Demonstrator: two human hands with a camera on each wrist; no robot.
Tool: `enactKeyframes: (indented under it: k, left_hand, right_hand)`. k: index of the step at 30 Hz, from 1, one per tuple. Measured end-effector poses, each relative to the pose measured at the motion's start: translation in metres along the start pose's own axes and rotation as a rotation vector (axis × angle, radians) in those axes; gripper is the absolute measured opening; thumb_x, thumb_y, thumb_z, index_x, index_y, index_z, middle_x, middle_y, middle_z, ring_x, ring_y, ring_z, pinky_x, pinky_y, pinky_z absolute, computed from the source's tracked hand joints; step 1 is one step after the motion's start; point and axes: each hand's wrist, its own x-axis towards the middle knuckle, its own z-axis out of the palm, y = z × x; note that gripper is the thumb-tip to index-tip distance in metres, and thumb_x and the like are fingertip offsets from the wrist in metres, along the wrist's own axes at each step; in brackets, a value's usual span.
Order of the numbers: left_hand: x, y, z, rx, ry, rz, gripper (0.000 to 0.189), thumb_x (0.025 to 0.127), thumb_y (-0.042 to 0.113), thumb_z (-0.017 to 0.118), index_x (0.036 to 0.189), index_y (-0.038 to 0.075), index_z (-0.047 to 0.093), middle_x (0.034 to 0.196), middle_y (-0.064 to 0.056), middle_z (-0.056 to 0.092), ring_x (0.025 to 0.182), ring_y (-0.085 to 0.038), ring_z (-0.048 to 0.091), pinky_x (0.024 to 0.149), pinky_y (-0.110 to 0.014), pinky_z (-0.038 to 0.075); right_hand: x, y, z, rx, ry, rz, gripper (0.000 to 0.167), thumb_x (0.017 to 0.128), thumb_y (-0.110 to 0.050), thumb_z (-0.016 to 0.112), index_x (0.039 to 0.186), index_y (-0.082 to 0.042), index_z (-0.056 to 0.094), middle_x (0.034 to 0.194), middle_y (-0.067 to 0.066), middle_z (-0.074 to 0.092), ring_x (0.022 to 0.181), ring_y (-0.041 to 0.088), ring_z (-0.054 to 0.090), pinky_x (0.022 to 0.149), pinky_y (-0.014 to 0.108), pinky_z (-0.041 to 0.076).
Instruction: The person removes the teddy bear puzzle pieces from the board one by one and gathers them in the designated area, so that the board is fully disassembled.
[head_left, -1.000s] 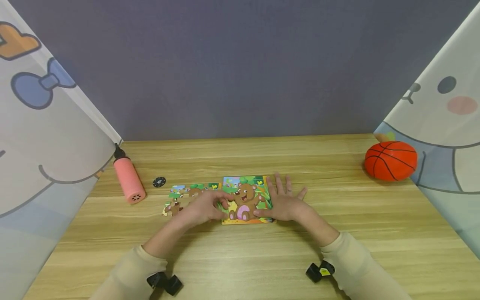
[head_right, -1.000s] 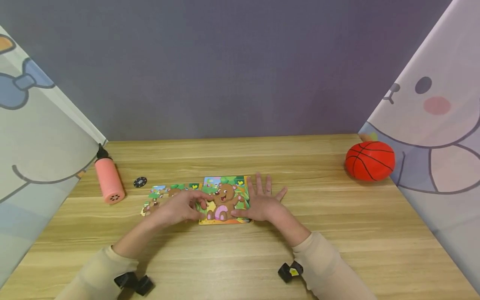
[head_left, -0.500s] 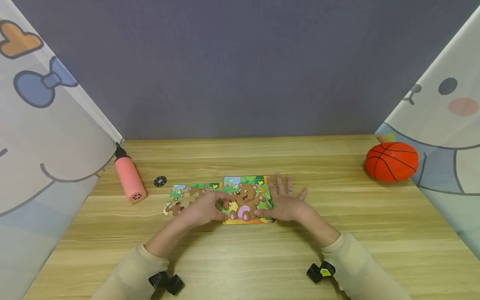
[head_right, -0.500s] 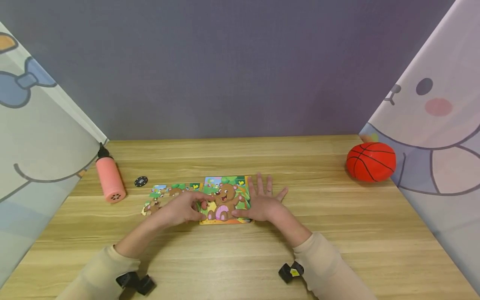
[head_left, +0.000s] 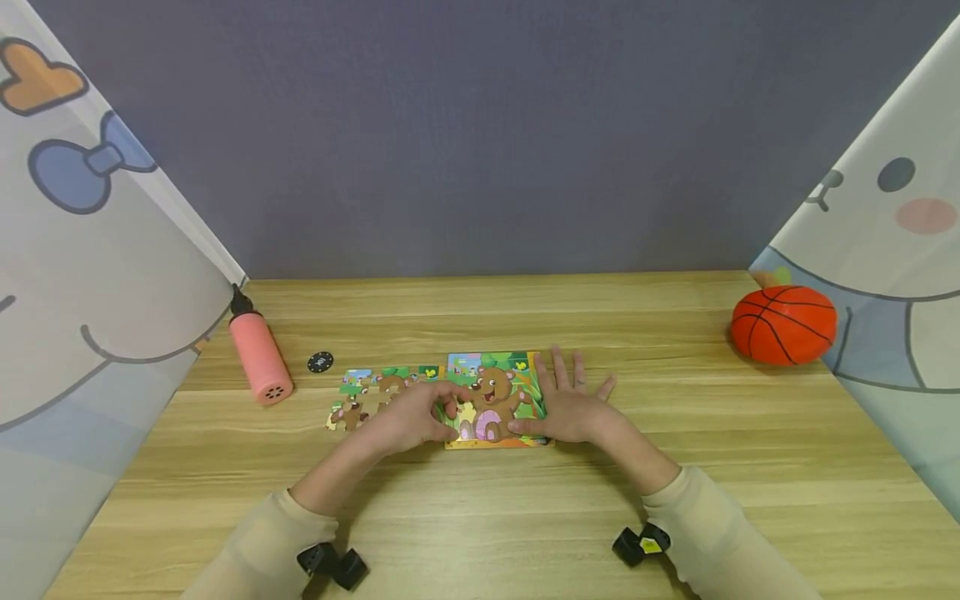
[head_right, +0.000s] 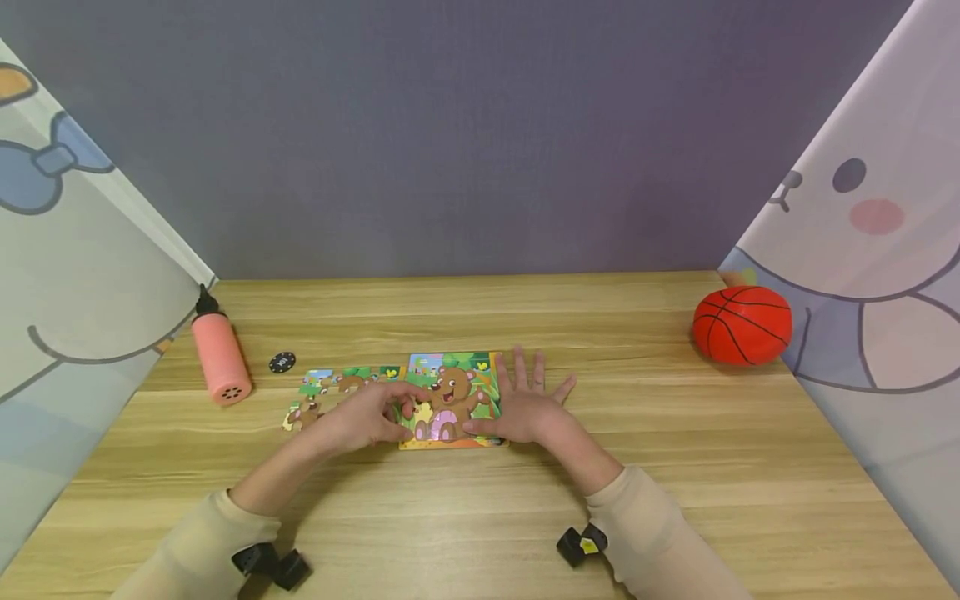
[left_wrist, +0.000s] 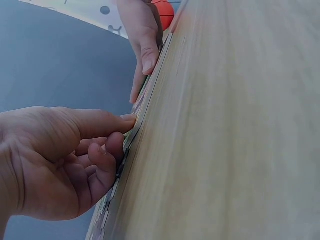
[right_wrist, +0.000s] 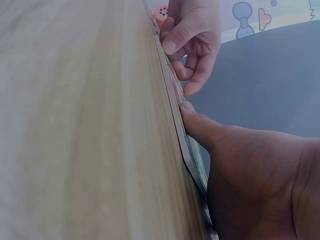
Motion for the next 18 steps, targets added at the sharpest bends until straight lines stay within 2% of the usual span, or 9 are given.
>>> enactKeyframes:
  k: [9, 15, 18]
  left_hand:
    - [-0.0015, 0.0017, -0.0009, -0.007, 0.005, -0.002, 0.054, 0.079, -0.003, 0.082, 0.127, 0.015, 0.065, 0.094, -0.005, 0.056, 0.063, -0.013, 0.045, 0.050, -0.023, 0.037]
    - [-0.0008, 0.0004, -0.0015, -0.030, 0.002, 0.001, 0.052, 0.080, -0.003, 0.082, 0.126, 0.014, 0.065, 0.093, -0.006, 0.055, 0.062, -0.013, 0.044, 0.050, -0.022, 0.036]
    - [-0.0004, -0.0005, -0.0021, -0.033, 0.009, 0.011, 0.051, 0.079, -0.003, 0.081, 0.125, 0.014, 0.066, 0.095, -0.007, 0.055, 0.064, -0.014, 0.047, 0.052, -0.024, 0.040]
  right_hand:
    - [-0.0009, -0.0006, -0.0011, 0.003, 0.000, 0.002, 0.124, 0.082, -0.080, 0.058, 0.162, -0.010, -0.005, 0.164, 0.019, -0.021, 0.145, 0.048, -0.024, 0.092, 0.086, -0.016]
    - [0.0043, 0.0032, 0.0042, 0.013, 0.002, 0.011, 0.129, 0.076, -0.087, 0.055, 0.162, -0.013, -0.007, 0.164, 0.016, -0.024, 0.144, 0.045, -0.027, 0.091, 0.085, -0.018]
    - [0.0069, 0.0053, 0.0070, 0.021, 0.004, 0.013, 0.131, 0.074, -0.090, 0.055, 0.162, -0.016, -0.009, 0.164, 0.014, -0.026, 0.144, 0.043, -0.030, 0.090, 0.084, -0.020]
